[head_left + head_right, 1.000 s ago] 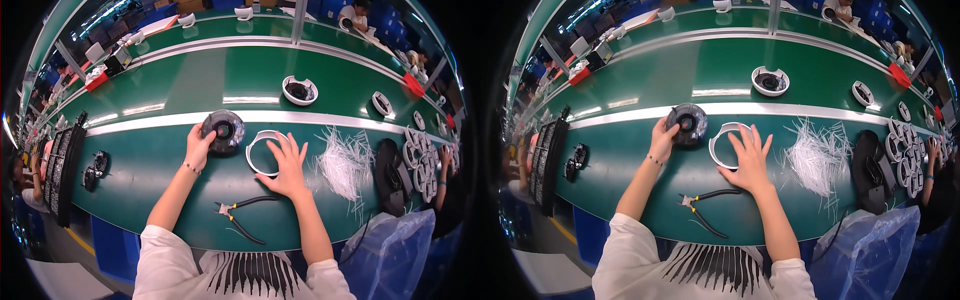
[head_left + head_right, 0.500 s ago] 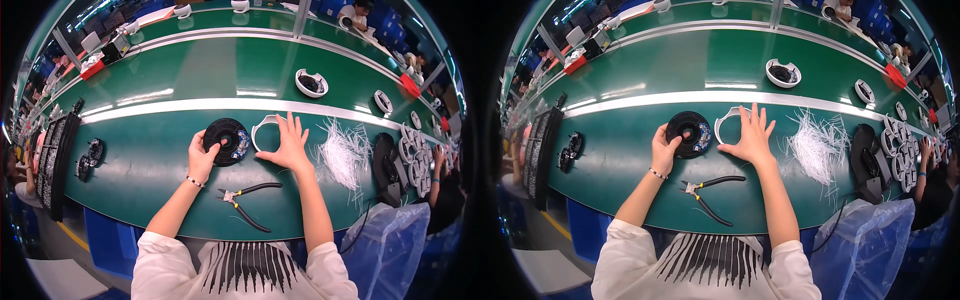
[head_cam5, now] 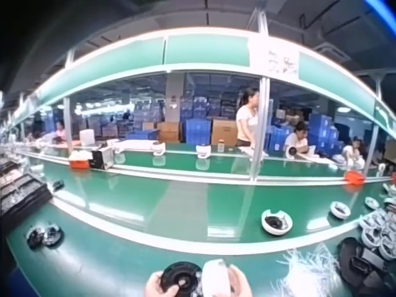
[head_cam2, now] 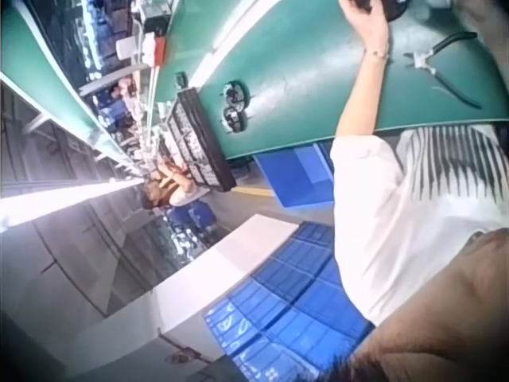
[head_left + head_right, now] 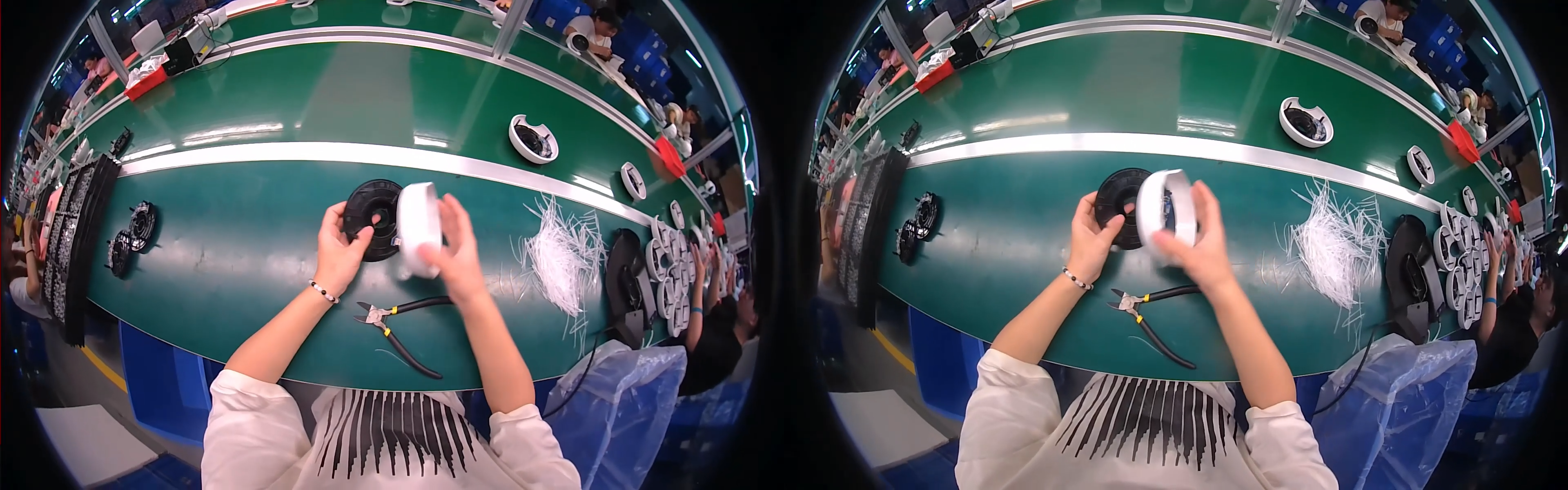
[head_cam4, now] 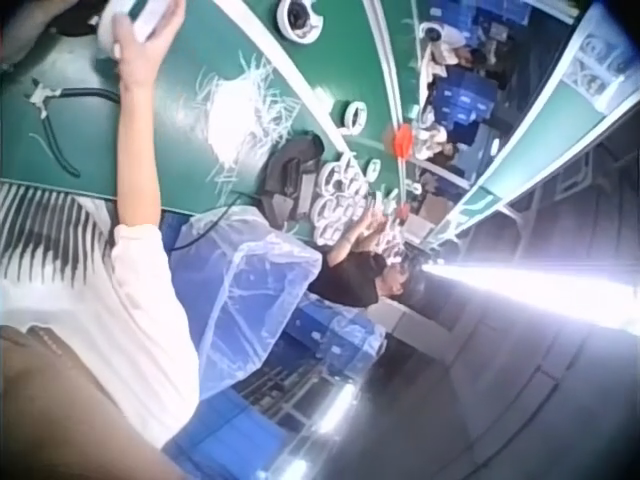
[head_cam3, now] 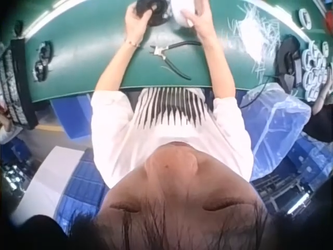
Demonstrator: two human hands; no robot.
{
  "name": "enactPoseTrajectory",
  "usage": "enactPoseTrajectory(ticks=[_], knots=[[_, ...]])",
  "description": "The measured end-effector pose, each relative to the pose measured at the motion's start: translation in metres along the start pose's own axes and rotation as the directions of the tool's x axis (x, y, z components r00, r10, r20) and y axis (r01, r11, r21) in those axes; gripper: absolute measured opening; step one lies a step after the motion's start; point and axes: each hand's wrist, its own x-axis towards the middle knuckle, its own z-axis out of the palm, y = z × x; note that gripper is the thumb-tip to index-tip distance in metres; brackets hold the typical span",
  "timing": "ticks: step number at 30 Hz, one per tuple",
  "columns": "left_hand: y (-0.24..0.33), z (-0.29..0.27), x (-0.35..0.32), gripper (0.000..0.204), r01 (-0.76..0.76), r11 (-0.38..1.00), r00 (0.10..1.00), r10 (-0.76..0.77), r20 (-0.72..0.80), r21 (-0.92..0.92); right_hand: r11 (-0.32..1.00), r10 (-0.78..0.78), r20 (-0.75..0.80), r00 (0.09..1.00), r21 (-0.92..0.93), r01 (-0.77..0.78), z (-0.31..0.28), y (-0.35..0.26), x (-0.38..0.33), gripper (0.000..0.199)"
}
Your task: Assembling circular lighting fixtures on a factory production line, involving fitting circuit boards and plastic rings.
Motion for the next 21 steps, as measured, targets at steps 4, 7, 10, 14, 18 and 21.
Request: enactPoseTrajectory(ticks=[4,7,10,14,18,21], knots=[[0.013,0.008,-0.015,0.053,-0.005,0.990,0.980,-0.023,0.195,0.142,0.893,-0.219,0.053,0.974,-0.391,0.222,0.015,0.009,-0.012,0.097],[0.014,0.003,-0.021,0.066,-0.036,0.998,0.933,0.018,0.359,0.043,0.993,-0.099,0.037,0.994,-0.061,0.102,0.023,-0.004,-0.013,0.100],[0.022,-0.003,-0.018,0.072,0.422,0.866,0.781,-0.197,0.593,-0.268,0.975,-0.157,0.049,0.986,-0.151,0.163,0.016,0.002,-0.015,0.102],[0.023,0.000,-0.016,0.057,0.587,0.610,0.783,-0.262,0.564,-0.532,0.876,-0.202,0.137,0.970,-0.418,0.241,0.015,-0.001,-0.021,0.106],[0.032,-0.001,-0.010,0.058,0.655,0.504,0.753,-0.377,0.539,-0.563,0.785,-0.263,0.247,0.933,-0.507,0.355,0.025,-0.006,-0.024,0.109],[0.031,0.002,-0.008,0.061,0.625,0.565,0.773,-0.351,0.529,-0.538,0.866,-0.209,0.219,0.953,-0.411,0.284,0.022,-0.001,-0.022,0.110]])
